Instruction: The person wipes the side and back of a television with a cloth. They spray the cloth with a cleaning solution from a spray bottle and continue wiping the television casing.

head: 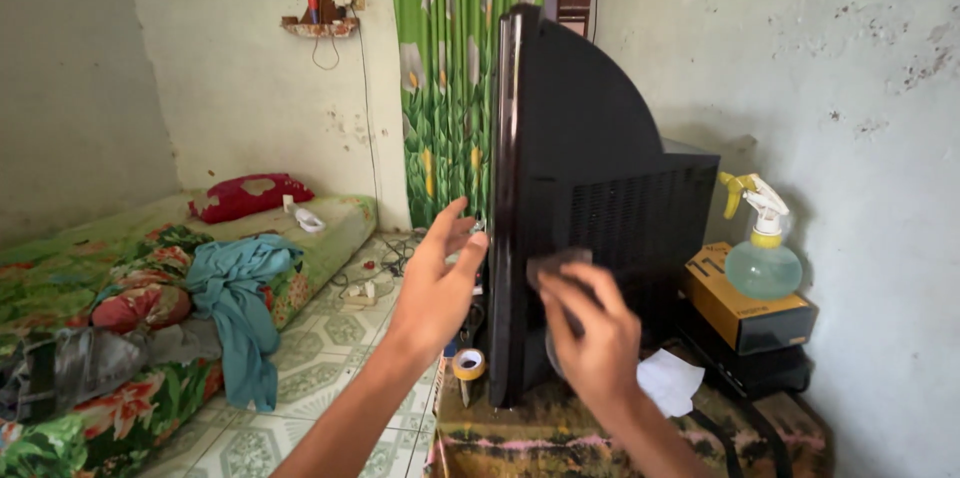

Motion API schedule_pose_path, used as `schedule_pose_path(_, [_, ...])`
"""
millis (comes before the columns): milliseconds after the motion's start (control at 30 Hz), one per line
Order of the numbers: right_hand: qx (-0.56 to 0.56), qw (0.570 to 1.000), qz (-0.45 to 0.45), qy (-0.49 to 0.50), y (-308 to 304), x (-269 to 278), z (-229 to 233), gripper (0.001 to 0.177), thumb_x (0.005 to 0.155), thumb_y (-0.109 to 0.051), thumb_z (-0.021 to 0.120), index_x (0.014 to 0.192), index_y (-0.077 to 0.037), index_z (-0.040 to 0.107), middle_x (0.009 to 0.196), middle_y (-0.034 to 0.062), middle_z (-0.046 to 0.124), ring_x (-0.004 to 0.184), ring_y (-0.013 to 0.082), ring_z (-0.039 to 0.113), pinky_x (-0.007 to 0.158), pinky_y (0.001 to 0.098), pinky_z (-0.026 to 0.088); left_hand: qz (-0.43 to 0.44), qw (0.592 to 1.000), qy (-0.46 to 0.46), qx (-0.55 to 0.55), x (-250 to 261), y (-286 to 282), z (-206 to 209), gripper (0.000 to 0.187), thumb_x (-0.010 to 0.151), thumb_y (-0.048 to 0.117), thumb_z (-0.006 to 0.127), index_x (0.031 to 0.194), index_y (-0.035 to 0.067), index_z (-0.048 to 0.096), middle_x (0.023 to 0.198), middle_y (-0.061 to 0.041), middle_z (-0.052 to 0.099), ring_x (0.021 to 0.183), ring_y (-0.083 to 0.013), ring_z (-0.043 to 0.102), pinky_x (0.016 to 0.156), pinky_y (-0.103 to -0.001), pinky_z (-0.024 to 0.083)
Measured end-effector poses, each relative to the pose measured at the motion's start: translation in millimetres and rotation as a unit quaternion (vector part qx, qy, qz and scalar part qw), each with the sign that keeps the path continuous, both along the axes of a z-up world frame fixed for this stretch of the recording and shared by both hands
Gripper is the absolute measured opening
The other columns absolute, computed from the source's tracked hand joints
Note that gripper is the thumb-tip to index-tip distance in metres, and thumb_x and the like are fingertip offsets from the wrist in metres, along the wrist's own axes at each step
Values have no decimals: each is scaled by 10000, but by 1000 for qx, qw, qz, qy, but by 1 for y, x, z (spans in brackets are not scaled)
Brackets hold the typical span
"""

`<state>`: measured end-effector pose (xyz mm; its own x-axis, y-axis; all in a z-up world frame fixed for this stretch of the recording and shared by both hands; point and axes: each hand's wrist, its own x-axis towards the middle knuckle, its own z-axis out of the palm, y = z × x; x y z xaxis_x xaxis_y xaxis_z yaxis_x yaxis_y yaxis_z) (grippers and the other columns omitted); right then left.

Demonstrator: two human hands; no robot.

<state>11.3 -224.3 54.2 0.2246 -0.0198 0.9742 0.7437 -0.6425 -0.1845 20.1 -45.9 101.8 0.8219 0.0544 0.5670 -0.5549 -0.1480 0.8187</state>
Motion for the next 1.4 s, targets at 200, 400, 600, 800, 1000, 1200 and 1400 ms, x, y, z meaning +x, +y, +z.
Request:
schedule_pose_path(200, [-8,997,-17,-73,3,15,4,209,881,-14,747,1086,-42,777,1153,123,691,891,254,768,735,311,626,6,1000,-25,10,-10,3,9,576,995,284,553,1526,102,421,1470,-146,577,1341,-246,582,1026,-388,518])
schedule_pose_path(400, [-26,999,-27,-28,-3,13,-36,175,808,-33,775,977,-69,804,1072,101,718,778,225,760,630,311,619,0,997,68,-25,-29,7,18,587,938,366,549,1496,217,446,1485,-62,553,1250,-270,642,854,-457,617])
schedule_pose_path(600, [38,999,20,0,-3,25,-40,181,833,-23,761,1014,-21,778,1056,99,710,841,215,769,694,283,631,8,997,62,-33,-29,9,21,611,932,365,552,1522,223,474,1459,-65,563,1231,-253,646,795,-465,637])
schedule_pose_path(800, [64,998,-7,12,-6,38,-52,164,834,-35,765,996,-23,782,1069,115,717,913,227,753,775,293,626,6,1000,4,-10,-21,5,20,552,982,342,557,1496,157,481,1455,-118,588,1268,-269,631,979,-398,543])
schedule_pose_path(1000, [42,998,-6,-46,-27,56,5,172,894,-44,748,1062,-11,767,1093,135,728,991,257,737,882,345,587,7,1000,5,-25,-14,5,22,543,961,287,556,1478,141,479,1438,-107,600,1238,-261,652,975,-383,536])
schedule_pose_path(1200, [1,997,23,-74,-27,45,99,161,891,-58,771,1050,-37,774,1091,112,732,975,251,736,872,333,572,40,994,-100,-3,9,5,41,536,973,261,583,1472,87,493,1393,-149,626,1272,-236,619,1004,-378,521])
schedule_pose_path(1400, [-151,986,63,6,-41,24,137,180,851,-86,766,1029,-71,792,1050,87,733,951,248,731,838,346,557,40,992,-123,-2,20,0,61,537,981,263,586,1477,87,486,1400,-152,624,1287,-237,607,1067,-386,462])
